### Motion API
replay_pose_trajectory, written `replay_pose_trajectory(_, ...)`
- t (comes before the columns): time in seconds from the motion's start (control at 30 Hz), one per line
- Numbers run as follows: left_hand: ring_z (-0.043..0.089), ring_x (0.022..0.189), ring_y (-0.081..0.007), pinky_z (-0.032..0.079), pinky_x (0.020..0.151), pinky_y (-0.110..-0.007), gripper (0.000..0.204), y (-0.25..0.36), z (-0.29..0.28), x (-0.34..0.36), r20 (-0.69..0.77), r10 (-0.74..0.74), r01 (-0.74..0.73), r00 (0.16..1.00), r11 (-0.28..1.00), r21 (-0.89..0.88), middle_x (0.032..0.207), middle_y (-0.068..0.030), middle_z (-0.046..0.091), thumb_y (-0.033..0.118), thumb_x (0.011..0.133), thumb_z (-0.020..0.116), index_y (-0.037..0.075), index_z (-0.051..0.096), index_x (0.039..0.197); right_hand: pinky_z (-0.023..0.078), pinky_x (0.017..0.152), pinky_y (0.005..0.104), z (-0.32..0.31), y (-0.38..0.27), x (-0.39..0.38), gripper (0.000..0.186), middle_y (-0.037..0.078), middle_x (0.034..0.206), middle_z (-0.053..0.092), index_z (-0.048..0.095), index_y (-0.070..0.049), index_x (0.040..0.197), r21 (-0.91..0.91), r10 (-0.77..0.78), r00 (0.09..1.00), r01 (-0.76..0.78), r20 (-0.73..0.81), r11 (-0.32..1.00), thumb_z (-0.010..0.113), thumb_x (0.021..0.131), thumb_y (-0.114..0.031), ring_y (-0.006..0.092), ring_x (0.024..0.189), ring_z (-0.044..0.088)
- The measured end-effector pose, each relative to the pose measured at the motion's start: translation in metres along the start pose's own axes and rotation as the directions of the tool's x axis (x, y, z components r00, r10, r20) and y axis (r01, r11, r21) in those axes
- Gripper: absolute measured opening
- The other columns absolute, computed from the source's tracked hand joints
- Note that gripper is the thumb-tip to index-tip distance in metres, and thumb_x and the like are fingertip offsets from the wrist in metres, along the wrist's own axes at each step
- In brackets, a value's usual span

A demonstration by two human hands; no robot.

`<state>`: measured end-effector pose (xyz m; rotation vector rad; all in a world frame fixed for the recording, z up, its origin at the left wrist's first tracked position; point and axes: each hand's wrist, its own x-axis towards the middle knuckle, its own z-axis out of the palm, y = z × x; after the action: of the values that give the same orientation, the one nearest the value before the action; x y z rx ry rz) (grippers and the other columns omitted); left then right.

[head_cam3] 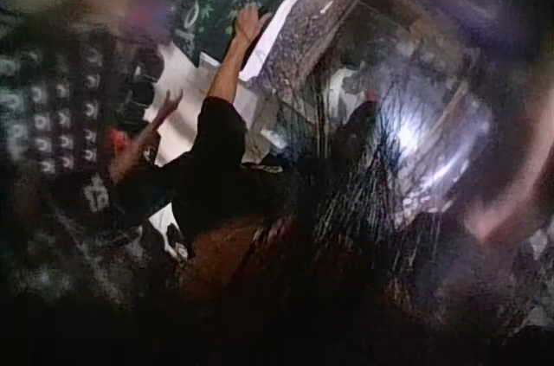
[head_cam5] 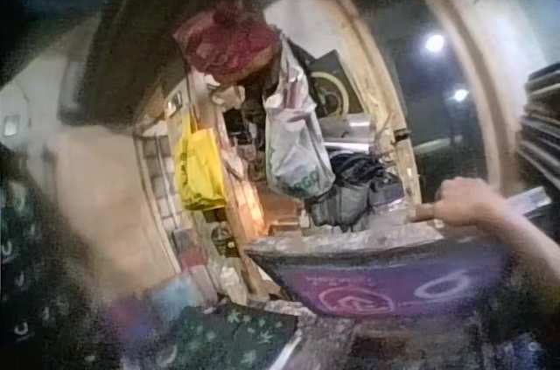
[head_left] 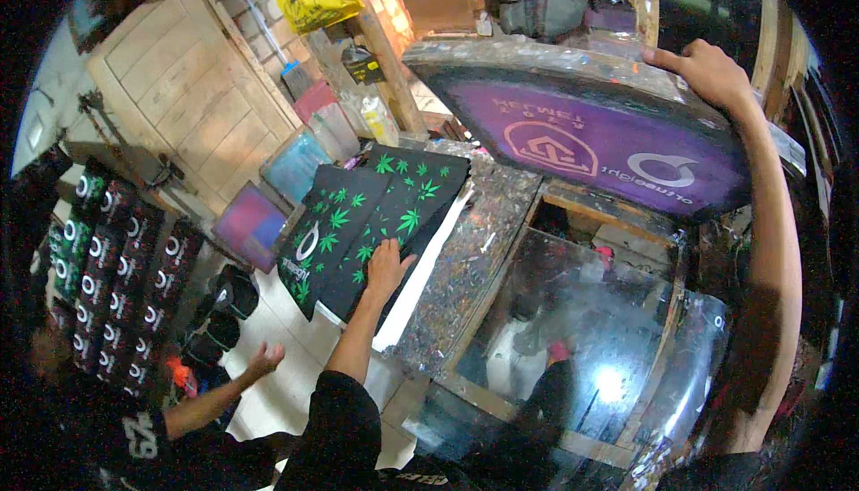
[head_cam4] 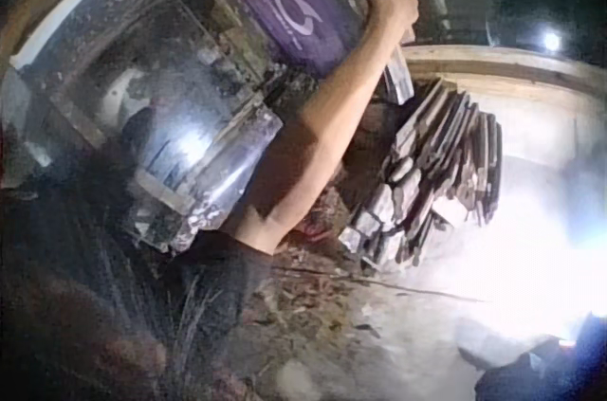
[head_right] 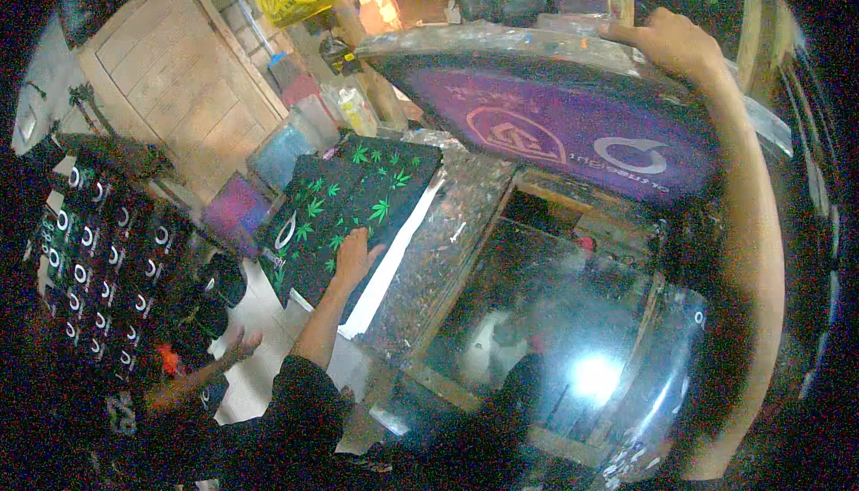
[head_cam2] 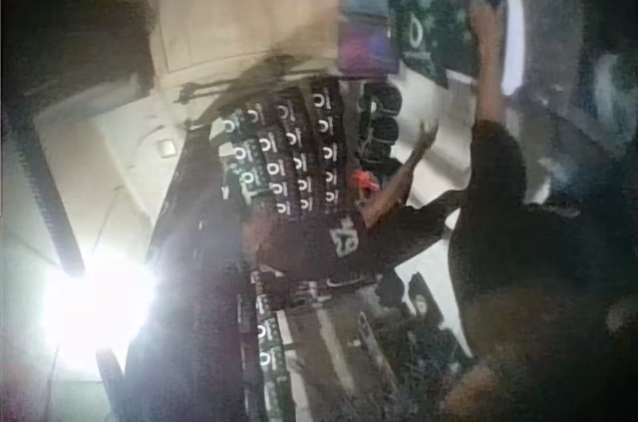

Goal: The person repeatedly screen prints a design onto black t-shirts using a squeegee and a screen printing frame. They pull ink across the screen, lift the frame to reveal the printed shirt, and then place a new shirt under the frame to continue the cycle.

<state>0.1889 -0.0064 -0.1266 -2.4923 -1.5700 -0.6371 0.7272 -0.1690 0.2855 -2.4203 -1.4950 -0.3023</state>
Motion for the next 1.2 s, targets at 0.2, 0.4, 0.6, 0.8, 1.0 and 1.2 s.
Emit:
replay_pose_trajectory(0.2,0.068,0.09,-0.0489,0.053,0.081,-0.055,0.032,-0.041,0.006,0.016,0.051,-0.177,0.182,0.983,0.976,-0.117,0.099,-0.0304,0.07,0.025,0.092,0.07,-0.006,0.064,0.102,0.053,0.096,0.0502,-0.008,-0.008,-0.019,0.09,0.028,0.113,0.071,0.075,0.002,0.109,0.034,0.04,0.993,-0.036,-0.114,0.999,0.058,0.079,-0.082,0.0417,0.11,0.069)
replay_pose_trajectory(0.4,0.067,0.094,-0.052,0.052,0.084,-0.056,0.044,-0.089,0.034,0.01,-0.28,-0.341,0.289,0.897,0.934,-0.212,0.102,-0.0337,0.068,0.029,0.099,0.062,-0.01,0.059,0.118,0.052,0.099,0.0503,-0.011,-0.01,-0.02,0.089,0.027,0.12,0.07,0.073,0.0,0.115,0.04,0.045,0.999,-0.044,-0.018,0.998,0.059,0.079,-0.081,0.0414,0.113,0.068)
replay_pose_trajectory(0.6,0.065,0.096,-0.0551,0.051,0.087,-0.057,0.045,-0.038,0.016,0.001,0.025,-0.266,0.267,0.964,0.947,-0.181,0.115,-0.0347,0.066,0.032,0.101,0.059,-0.005,0.05,0.124,0.051,0.098,0.0513,-0.003,-0.008,-0.01,0.098,0.03,0.116,0.07,0.072,0.005,0.112,0.018,0.065,0.997,-0.064,-0.038,0.998,0.058,0.075,-0.085,0.0444,0.112,0.067)
replay_pose_trajectory(0.8,0.071,0.085,-0.0389,0.061,0.066,-0.046,0.035,-0.003,-0.006,0.022,-0.048,-0.157,0.163,0.987,0.97,0.183,0.099,-0.0183,0.062,0.021,0.098,0.06,0.002,0.05,0.125,0.051,0.095,0.0507,0.0,-0.006,-0.005,0.09,0.029,0.109,0.072,0.076,0.003,0.094,0.053,0.065,0.998,-0.063,-0.023,0.997,0.058,0.076,-0.083,0.0418,0.108,0.069)
replay_pose_trajectory(1.0,0.073,0.077,-0.0306,0.06,0.065,-0.039,0.026,0.008,0.014,0.056,-0.017,-0.085,0.085,0.996,0.904,0.419,0.085,-0.0137,0.065,0.015,0.091,0.064,0.001,0.059,0.112,0.051,0.092,0.045,-0.001,-0.009,-0.01,0.087,0.03,0.096,0.073,0.076,0.007,0.097,0.05,0.068,0.996,-0.065,-0.059,0.997,0.057,0.084,-0.077,0.0407,0.098,0.071)
replay_pose_trajectory(1.2,0.07,0.103,-0.0406,0.053,0.092,-0.045,0.057,-0.123,-0.012,0.036,0.075,-0.466,0.425,0.881,0.713,-0.558,0.11,-0.0293,0.071,0.031,0.096,0.065,-0.015,0.056,0.129,0.05,0.092,0.0452,0.001,-0.008,-0.009,0.08,0.026,0.096,0.073,0.077,0.0,0.098,-0.026,0.094,0.987,-0.098,-0.133,0.995,0.057,0.085,-0.076,0.0393,0.098,0.071)
